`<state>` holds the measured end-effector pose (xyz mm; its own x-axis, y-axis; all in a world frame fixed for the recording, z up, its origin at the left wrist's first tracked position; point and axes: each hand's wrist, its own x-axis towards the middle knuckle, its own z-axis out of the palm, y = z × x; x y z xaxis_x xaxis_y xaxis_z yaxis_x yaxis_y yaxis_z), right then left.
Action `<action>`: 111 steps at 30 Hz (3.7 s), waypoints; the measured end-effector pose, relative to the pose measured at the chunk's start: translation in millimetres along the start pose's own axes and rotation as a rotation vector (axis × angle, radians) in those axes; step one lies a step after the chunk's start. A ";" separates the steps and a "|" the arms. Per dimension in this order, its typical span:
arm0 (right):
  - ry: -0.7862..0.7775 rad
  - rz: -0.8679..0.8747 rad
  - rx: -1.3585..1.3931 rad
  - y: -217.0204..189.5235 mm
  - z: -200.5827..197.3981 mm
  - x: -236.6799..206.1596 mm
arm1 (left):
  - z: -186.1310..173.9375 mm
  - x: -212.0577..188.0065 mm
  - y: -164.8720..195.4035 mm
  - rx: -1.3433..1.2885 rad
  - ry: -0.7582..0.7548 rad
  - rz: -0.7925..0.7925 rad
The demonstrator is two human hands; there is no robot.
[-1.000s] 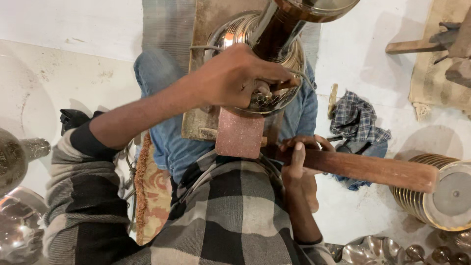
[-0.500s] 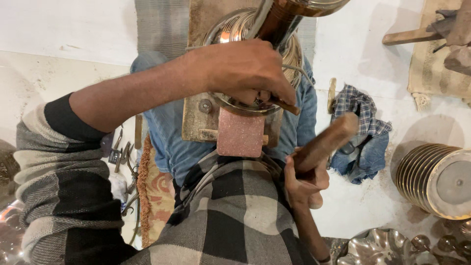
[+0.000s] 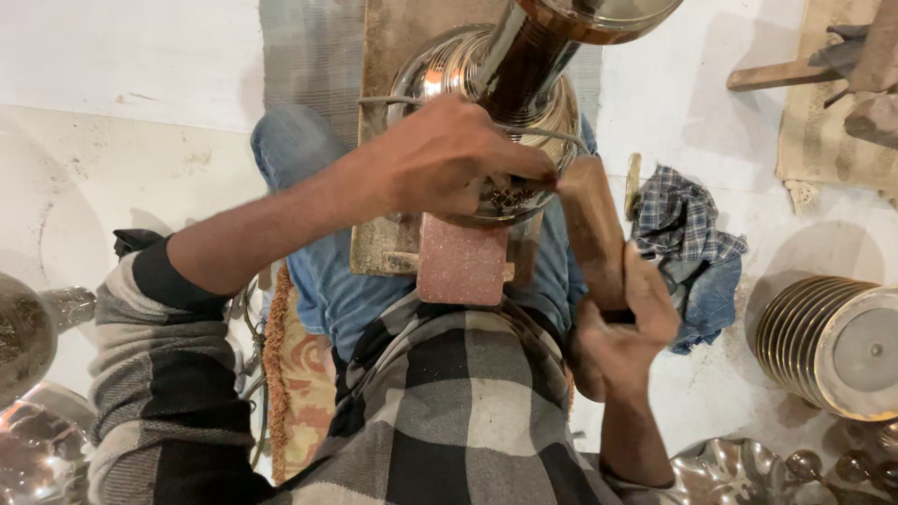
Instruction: The person sits on the floor with a brass vessel on their lap and hammers a decorative pattern into its surface, holding a punch against the metal with one hand and striking it with a wooden mallet in the other, repositioning the punch repeatedly around the vessel's body.
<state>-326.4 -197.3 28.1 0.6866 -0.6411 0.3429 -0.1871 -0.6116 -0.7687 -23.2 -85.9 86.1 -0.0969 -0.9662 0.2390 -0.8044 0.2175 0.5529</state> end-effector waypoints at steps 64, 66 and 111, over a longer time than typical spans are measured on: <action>0.084 0.015 0.120 -35.1 6.1 -15.1 | 0.6 -0.5 5.2 0.001 -0.135 0.073; 0.223 0.009 0.164 -20.3 23.4 -27.0 | -1.7 3.7 4.5 0.037 -0.069 0.168; -0.428 -0.214 0.032 -88.1 -62.0 114.4 | 61.5 -53.9 18.6 0.047 0.631 -0.154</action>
<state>-274.8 -245.5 168.5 0.9363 -0.2496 0.2472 0.0070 -0.6904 -0.7234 -69.0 -38.3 34.5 0.3733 -0.7154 0.5906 -0.8075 0.0628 0.5865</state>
